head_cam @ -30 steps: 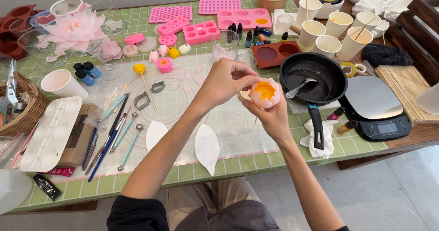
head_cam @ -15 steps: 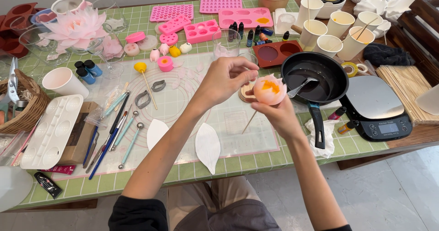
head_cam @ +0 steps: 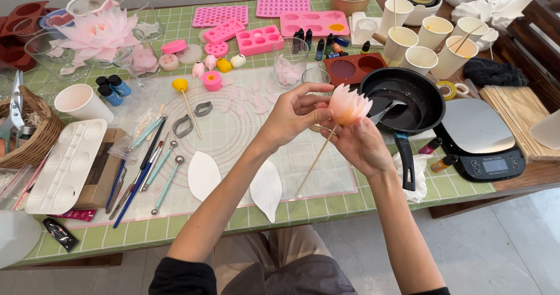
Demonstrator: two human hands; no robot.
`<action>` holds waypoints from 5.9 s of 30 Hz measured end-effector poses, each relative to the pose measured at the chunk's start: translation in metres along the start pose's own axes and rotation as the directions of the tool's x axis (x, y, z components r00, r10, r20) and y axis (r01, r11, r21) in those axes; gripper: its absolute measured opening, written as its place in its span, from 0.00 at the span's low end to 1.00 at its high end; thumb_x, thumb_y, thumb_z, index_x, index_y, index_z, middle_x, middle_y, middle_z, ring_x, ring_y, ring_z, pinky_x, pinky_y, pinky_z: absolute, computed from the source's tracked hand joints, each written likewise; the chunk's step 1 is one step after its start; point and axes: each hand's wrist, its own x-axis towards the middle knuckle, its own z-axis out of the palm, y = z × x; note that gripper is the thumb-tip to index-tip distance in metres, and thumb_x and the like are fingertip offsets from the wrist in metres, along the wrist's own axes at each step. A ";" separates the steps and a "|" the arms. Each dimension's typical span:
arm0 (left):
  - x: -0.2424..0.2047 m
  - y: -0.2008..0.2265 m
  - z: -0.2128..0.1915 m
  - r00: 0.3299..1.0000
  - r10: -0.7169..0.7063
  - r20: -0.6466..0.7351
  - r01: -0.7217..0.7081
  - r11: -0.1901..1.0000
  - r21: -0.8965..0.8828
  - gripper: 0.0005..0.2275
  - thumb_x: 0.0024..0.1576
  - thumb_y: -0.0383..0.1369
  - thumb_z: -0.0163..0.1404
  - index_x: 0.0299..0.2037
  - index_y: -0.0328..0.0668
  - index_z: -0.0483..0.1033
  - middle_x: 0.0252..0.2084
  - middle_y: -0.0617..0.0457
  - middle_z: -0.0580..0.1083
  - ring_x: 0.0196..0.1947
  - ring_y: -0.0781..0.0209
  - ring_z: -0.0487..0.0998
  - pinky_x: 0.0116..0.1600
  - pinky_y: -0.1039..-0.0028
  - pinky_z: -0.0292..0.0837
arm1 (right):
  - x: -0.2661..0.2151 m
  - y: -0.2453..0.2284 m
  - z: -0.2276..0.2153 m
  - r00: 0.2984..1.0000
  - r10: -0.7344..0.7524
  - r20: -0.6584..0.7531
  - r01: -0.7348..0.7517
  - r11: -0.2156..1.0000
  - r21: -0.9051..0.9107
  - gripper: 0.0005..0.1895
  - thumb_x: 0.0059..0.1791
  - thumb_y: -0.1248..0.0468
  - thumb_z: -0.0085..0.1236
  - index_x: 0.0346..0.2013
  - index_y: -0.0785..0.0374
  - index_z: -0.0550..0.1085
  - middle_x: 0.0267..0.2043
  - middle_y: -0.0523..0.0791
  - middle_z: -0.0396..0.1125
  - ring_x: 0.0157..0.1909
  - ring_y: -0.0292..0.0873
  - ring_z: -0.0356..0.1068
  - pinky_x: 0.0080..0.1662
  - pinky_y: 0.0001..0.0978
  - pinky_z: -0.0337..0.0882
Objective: Assemble a decorative flower-shaped candle by carefully attaching individual wax petals to a central base.
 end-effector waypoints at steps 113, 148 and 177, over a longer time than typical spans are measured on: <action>-0.014 -0.031 0.051 0.759 0.606 -0.238 -0.226 0.588 0.777 0.32 0.51 0.30 0.67 0.68 0.40 0.69 0.57 0.49 0.78 0.55 0.57 0.79 0.61 0.66 0.72 | 0.004 0.021 0.020 0.892 -0.434 -0.130 0.306 0.789 -0.533 0.32 0.62 0.66 0.44 0.78 0.66 0.46 0.75 0.48 0.52 0.76 0.41 0.54 0.75 0.34 0.55; 0.020 -0.005 -0.052 0.973 0.179 0.145 -0.212 0.944 0.253 0.17 0.59 0.23 0.57 0.59 0.40 0.77 0.54 0.54 0.80 0.52 0.65 0.81 0.59 0.72 0.78 | -0.021 0.016 0.000 0.860 -0.506 -0.066 0.314 0.627 -0.713 0.45 0.42 0.73 0.72 0.70 0.69 0.59 0.71 0.51 0.62 0.71 0.45 0.64 0.70 0.38 0.66; 0.260 -0.184 -0.211 0.853 -0.408 -0.325 0.202 -0.317 0.927 0.17 0.50 0.23 0.54 0.51 0.44 0.80 0.53 0.47 0.78 0.54 0.49 0.79 0.54 0.55 0.73 | -0.013 0.084 -0.097 0.964 0.109 -0.242 -0.022 0.942 0.335 0.48 0.45 0.50 0.71 0.71 0.63 0.56 0.67 0.49 0.61 0.56 0.49 0.70 0.67 0.50 0.63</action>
